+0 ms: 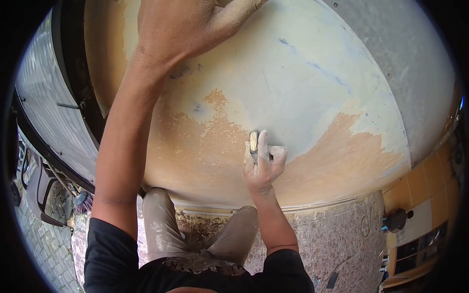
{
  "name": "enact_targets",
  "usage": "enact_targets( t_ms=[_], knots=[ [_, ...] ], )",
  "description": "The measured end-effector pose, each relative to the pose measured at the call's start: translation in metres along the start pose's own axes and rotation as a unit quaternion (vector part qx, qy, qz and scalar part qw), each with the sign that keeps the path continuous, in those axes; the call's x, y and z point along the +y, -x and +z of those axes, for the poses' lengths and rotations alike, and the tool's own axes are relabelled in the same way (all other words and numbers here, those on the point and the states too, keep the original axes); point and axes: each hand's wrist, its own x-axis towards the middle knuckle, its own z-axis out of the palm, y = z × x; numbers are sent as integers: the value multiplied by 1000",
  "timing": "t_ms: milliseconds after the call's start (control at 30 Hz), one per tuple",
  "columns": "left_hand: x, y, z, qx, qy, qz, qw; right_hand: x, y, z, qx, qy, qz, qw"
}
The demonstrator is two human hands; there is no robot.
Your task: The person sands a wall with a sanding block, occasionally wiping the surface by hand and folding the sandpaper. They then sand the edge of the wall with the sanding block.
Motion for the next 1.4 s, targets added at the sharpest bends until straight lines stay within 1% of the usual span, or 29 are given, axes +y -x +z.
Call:
enact_targets(
  t_ms=[33, 67, 133, 200, 267, 300, 333, 367, 433, 467, 500, 533, 600, 633, 667, 800, 833, 867, 900, 933, 1000, 1033, 1100, 1133, 1200, 1233, 1267, 1333, 1400],
  knots=[
    [3, -1, 0, -17, -20, -33, 999, -1, 1, -1, 4, 15, 4, 1000],
    [5, 0, 0, -17, -20, -36, 999, 0, 3, 0, 1, 15, 3, 1000],
    [9, 0, 3, 2, -55, -27, 998, -18, -36, 12, 23, 10, -9, 1000],
    [9, 1, 4, -6, -55, -44, 998, -38, -95, 21, 19, -24, -18, 999],
    [8, 0, 1, -12, -60, -52, 997, -48, -126, 23, 15, -34, -27, 999],
    [6, 0, -1, -32, -23, -55, 998, -50, -134, 24, 14, -47, -41, 998],
    [5, -2, -5, -53, 14, -57, 997, -48, -127, 21, 18, -50, -42, 998],
    [4, -3, -9, -54, 11, -51, 997, -40, -109, 16, 6, -39, -29, 999],
    [6, -9, -19, -112, 4, -64, 992, -22, -62, 7, 1, -14, -7, 1000],
    [7, -10, -22, -107, 2, -56, 993, -11, -30, 3, 6, 0, 3, 1000],
    [8, -10, -21, -108, 5, -63, 992, 0, 9, -3, 16, 18, 19, 1000],
    [8, -10, -20, -108, 7, -73, 991, 8, 32, -5, 23, 36, 35, 998],
    [11, -10, -15, -103, -9, -74, 992, 6, 25, -3, 24, 42, 23, 999],
    [14, -9, -12, -80, -26, -75, 994, 1, 24, -6, 19, 50, 25, 998],
    [15, -9, -9, -57, -43, -73, 995, 2, 15, -3, 14, 39, 10, 999],
    [17, -9, -5, -56, -35, -99, 993, -36, -111, 10, -11, -17, -35, 999],
    [15, -9, -6, -60, -24, -88, 994, -44, -128, 15, -6, -35, -39, 999],
    [11, -8, -7, -64, -16, -76, 995, -42, -126, 15, -4, -38, -39, 998],
    [6, -5, -5, -43, -17, -42, 998, -41, -122, 14, -11, -27, -52, 998],
    [5, -4, -8, -50, -17, -39, 998, -42, -115, 11, -17, -13, -60, 998],
    [4, -8, -12, -90, 7, -53, 995, -27, -59, 5, -20, 6, -43, 999],
    [4, -10, -14, -90, 8, -46, 995, -17, -27, 1, -14, 16, -41, 999],
    [6, -11, -17, -124, -6, -60, 990, 7, 43, -4, 3, 19, 12, 1000],
    [7, -12, -17, -121, -8, -57, 991, 10, 52, -3, 6, 18, 9, 1000],
    [14, -12, -13, -101, -60, -56, 992, 14, 64, -7, 7, 39, 41, 998],
    [17, -11, -11, -103, -56, -56, 991, 7, 48, -9, 6, 41, 44, 998],
    [20, -11, -9, -89, -61, -69, 992, 4, 26, -6, -10, 27, 23, 999],
    [21, -12, -6, -77, -64, -82, 992, -16, -39, 1, -29, -1, -6, 1000],
    [16, -10, -6, -75, -32, -83, 993, -35, -86, 7, -36, -16, -13, 999]
  ],
)
